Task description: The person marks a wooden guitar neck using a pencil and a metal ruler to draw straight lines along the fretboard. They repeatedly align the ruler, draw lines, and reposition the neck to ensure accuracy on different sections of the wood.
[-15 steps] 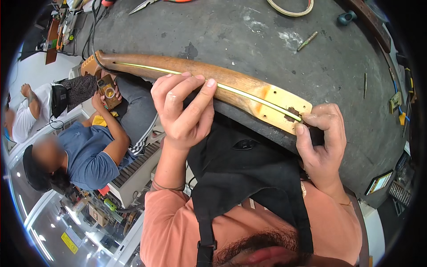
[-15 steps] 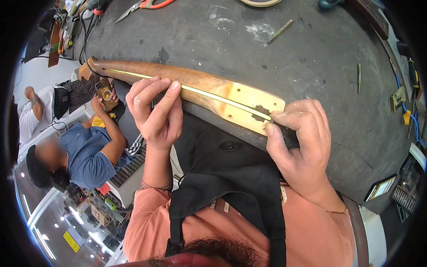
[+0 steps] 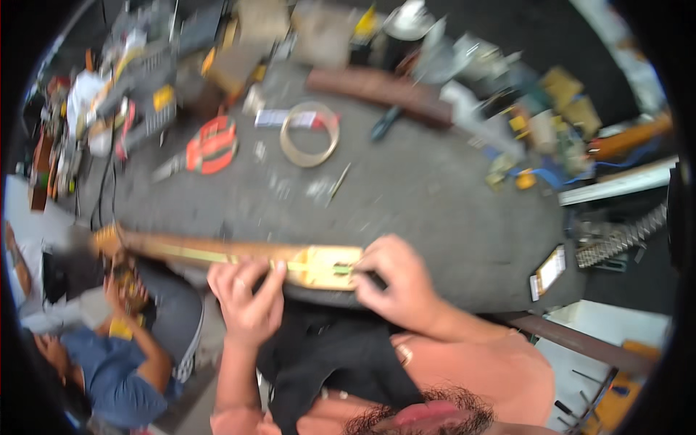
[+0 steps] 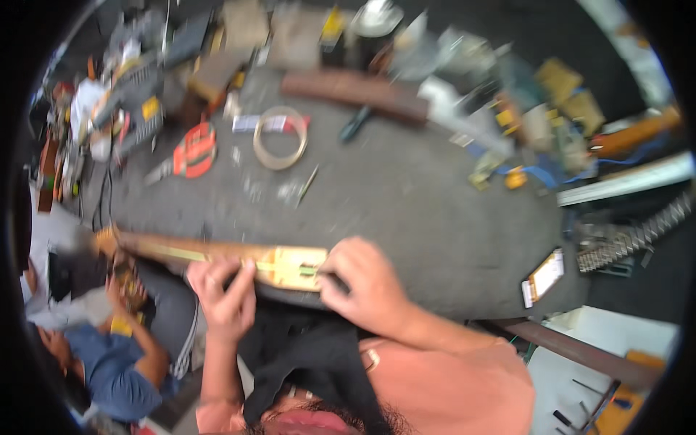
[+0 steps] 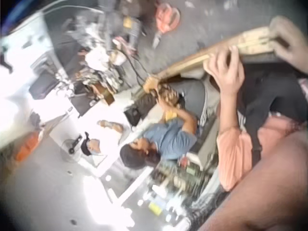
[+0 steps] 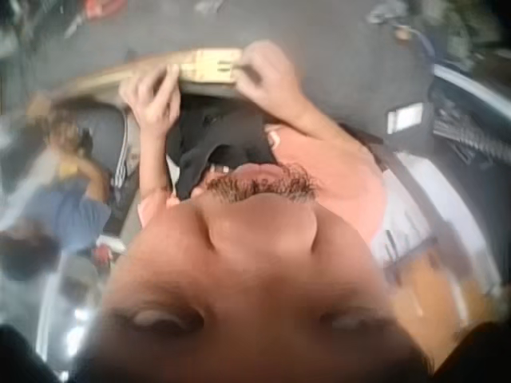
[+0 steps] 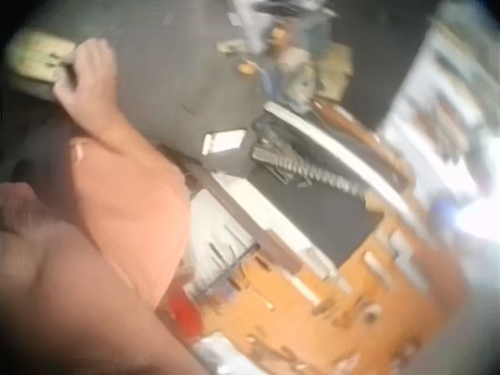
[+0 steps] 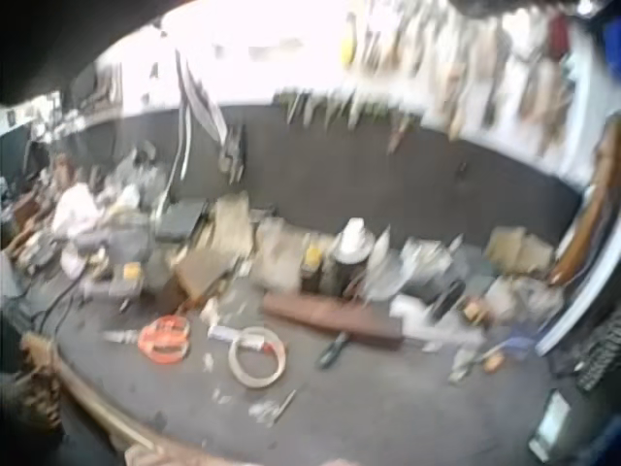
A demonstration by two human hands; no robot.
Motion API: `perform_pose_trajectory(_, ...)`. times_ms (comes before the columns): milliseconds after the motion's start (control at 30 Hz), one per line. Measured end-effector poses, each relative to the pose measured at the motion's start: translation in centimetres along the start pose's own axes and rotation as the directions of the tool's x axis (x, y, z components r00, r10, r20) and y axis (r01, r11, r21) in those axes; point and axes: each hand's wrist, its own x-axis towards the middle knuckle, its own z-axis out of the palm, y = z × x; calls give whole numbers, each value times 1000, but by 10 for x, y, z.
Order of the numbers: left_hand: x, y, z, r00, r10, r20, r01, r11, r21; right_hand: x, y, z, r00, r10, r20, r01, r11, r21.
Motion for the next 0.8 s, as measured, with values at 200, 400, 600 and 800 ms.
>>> perform_pose_trajectory(200, 22, 46, 5, 992, 81, 92, -73, 993, -93, -6, 6, 5, 999, -25, -36, 24, 1000, -14)
perform_pose_trajectory(400, 41, 74, -14, 974, 218, 67, -215, 976, -43, -18, -8, -7, 976, -60, -208, 44, 996, -82)
perform_pose_trajectory(600, 20, 36, -46, 979, -66, -193, 35, 987, -158, 52, -141, 22, 911, -352, -215, 382, 916, 119)
perform_pose_trajectory(800, -108, 21, -80, 898, -348, -270, 217, 883, -416, 105, -310, 233, 659, -652, 375, 373, 717, 590)
